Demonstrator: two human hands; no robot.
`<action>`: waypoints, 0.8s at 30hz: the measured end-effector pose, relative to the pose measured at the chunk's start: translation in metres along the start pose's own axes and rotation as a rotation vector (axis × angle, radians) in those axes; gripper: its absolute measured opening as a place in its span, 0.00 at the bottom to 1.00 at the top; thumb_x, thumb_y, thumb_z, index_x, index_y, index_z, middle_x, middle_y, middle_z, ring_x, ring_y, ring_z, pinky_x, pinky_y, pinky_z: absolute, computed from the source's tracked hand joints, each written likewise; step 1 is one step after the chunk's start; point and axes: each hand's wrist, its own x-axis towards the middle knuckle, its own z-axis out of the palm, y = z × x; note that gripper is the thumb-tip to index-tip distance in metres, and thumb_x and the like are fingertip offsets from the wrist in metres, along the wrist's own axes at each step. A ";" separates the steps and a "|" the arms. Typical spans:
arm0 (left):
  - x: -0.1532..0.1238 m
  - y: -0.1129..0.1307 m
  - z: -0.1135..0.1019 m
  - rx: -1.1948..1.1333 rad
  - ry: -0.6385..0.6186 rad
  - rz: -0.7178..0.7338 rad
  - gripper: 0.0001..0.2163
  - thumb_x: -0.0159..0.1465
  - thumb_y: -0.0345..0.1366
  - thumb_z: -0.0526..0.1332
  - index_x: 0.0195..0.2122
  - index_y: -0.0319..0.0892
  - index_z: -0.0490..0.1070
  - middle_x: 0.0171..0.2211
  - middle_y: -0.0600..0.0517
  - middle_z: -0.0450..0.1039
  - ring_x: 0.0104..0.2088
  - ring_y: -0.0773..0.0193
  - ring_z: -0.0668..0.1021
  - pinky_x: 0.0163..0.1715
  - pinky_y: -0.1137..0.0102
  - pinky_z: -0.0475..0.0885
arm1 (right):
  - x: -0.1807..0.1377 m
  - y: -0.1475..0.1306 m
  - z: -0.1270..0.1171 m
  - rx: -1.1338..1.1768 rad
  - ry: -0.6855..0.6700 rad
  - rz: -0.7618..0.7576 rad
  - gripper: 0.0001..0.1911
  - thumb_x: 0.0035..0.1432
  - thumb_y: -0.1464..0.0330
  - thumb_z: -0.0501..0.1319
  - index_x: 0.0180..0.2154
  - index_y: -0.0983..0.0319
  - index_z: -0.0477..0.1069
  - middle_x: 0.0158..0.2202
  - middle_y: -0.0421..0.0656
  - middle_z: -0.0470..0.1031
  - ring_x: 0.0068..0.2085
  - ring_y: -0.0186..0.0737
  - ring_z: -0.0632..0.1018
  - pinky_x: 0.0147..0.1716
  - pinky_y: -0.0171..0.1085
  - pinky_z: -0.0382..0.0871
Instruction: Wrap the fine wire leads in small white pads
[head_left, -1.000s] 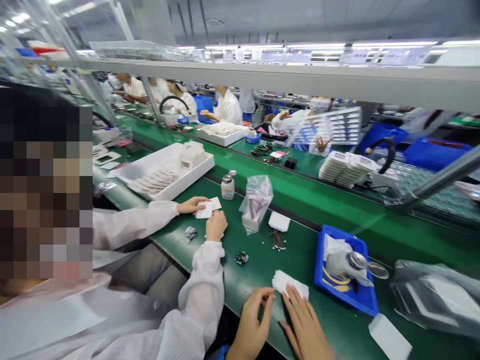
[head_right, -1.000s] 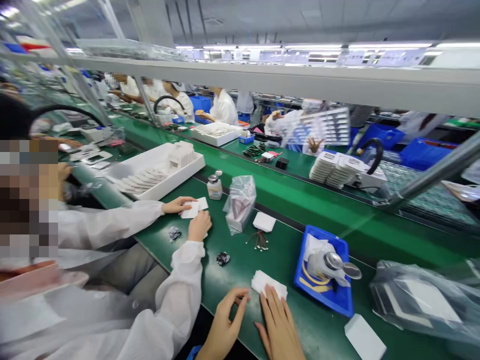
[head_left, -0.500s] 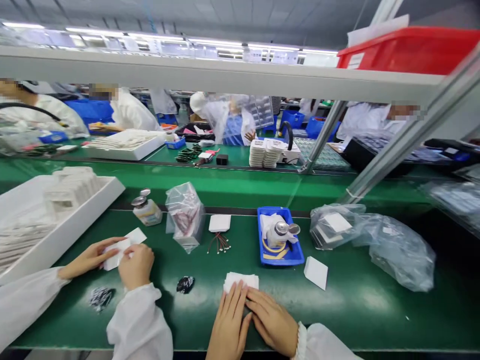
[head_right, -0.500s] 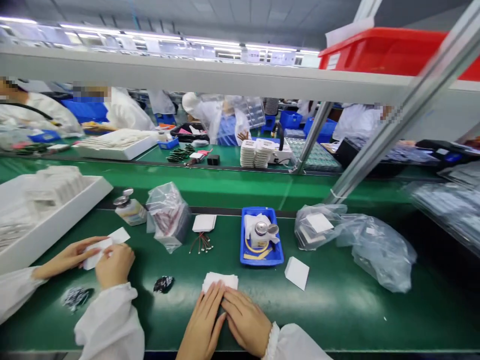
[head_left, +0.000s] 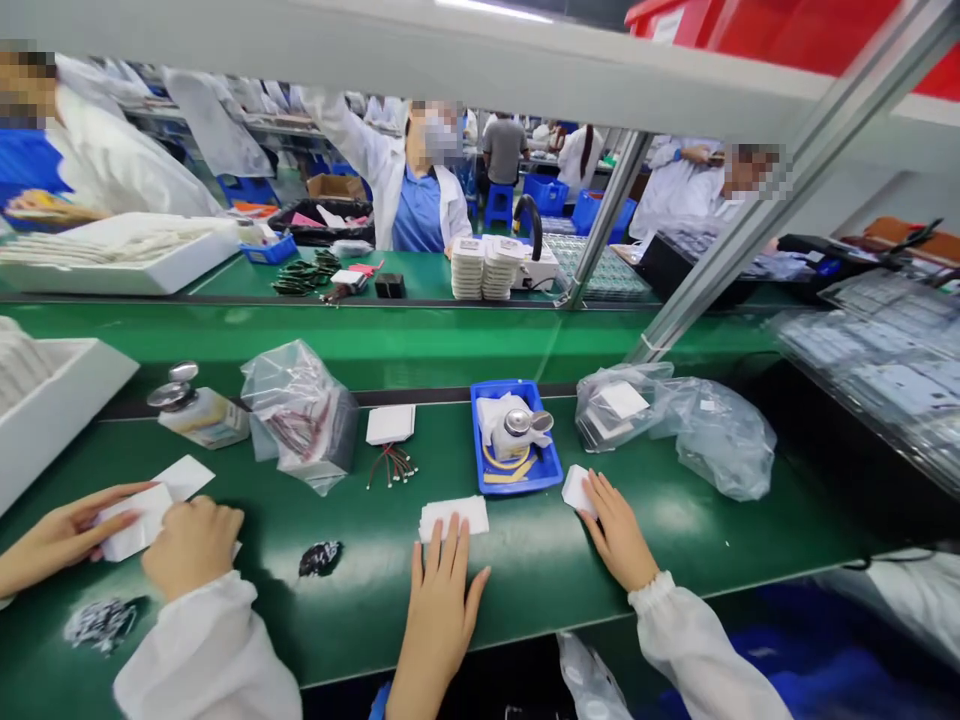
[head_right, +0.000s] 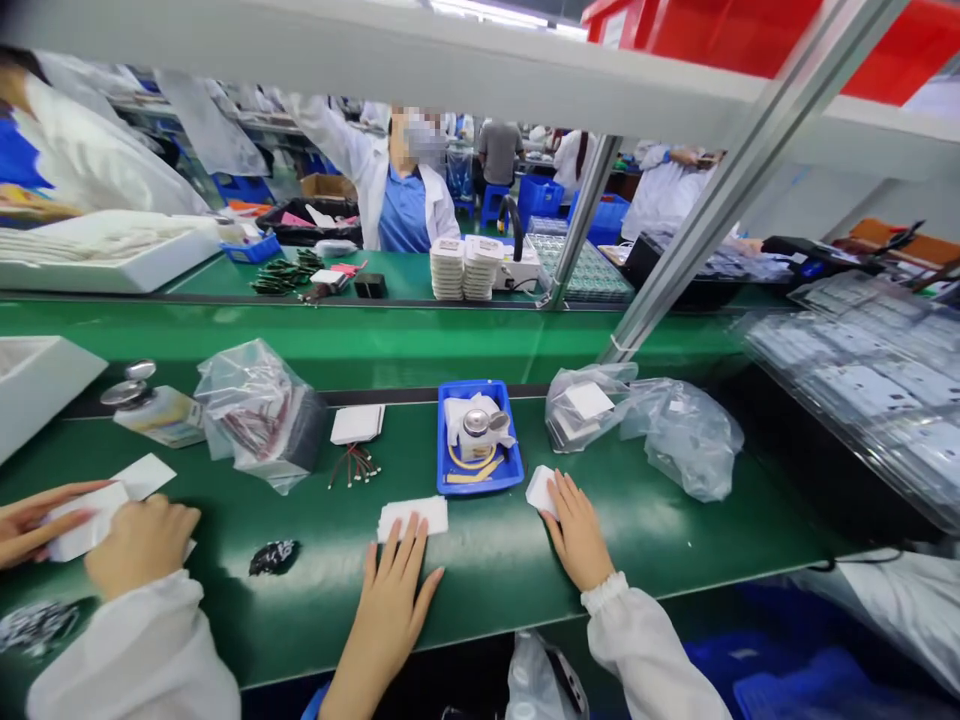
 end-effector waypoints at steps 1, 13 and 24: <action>0.002 0.003 0.000 0.013 -0.008 -0.001 0.30 0.72 0.41 0.49 0.71 0.40 0.38 0.68 0.43 0.55 0.67 0.46 0.60 0.62 0.49 0.59 | -0.001 0.000 0.002 -0.009 -0.001 -0.011 0.27 0.70 0.63 0.50 0.67 0.62 0.54 0.64 0.53 0.65 0.65 0.51 0.66 0.59 0.53 0.69; -0.014 0.011 -0.007 0.018 -0.029 -0.010 0.29 0.72 0.40 0.50 0.71 0.42 0.41 0.68 0.45 0.56 0.67 0.46 0.60 0.65 0.47 0.52 | 0.009 0.001 -0.014 -0.079 0.097 -0.092 0.17 0.70 0.69 0.49 0.50 0.64 0.74 0.49 0.51 0.80 0.49 0.45 0.81 0.47 0.41 0.75; 0.005 0.013 -0.015 -0.049 -0.103 -0.026 0.25 0.72 0.41 0.50 0.69 0.42 0.51 0.68 0.43 0.56 0.68 0.48 0.58 0.65 0.46 0.53 | 0.013 0.009 -0.030 -0.081 0.209 -0.022 0.20 0.70 0.61 0.51 0.40 0.65 0.78 0.26 0.46 0.81 0.22 0.36 0.77 0.27 0.35 0.68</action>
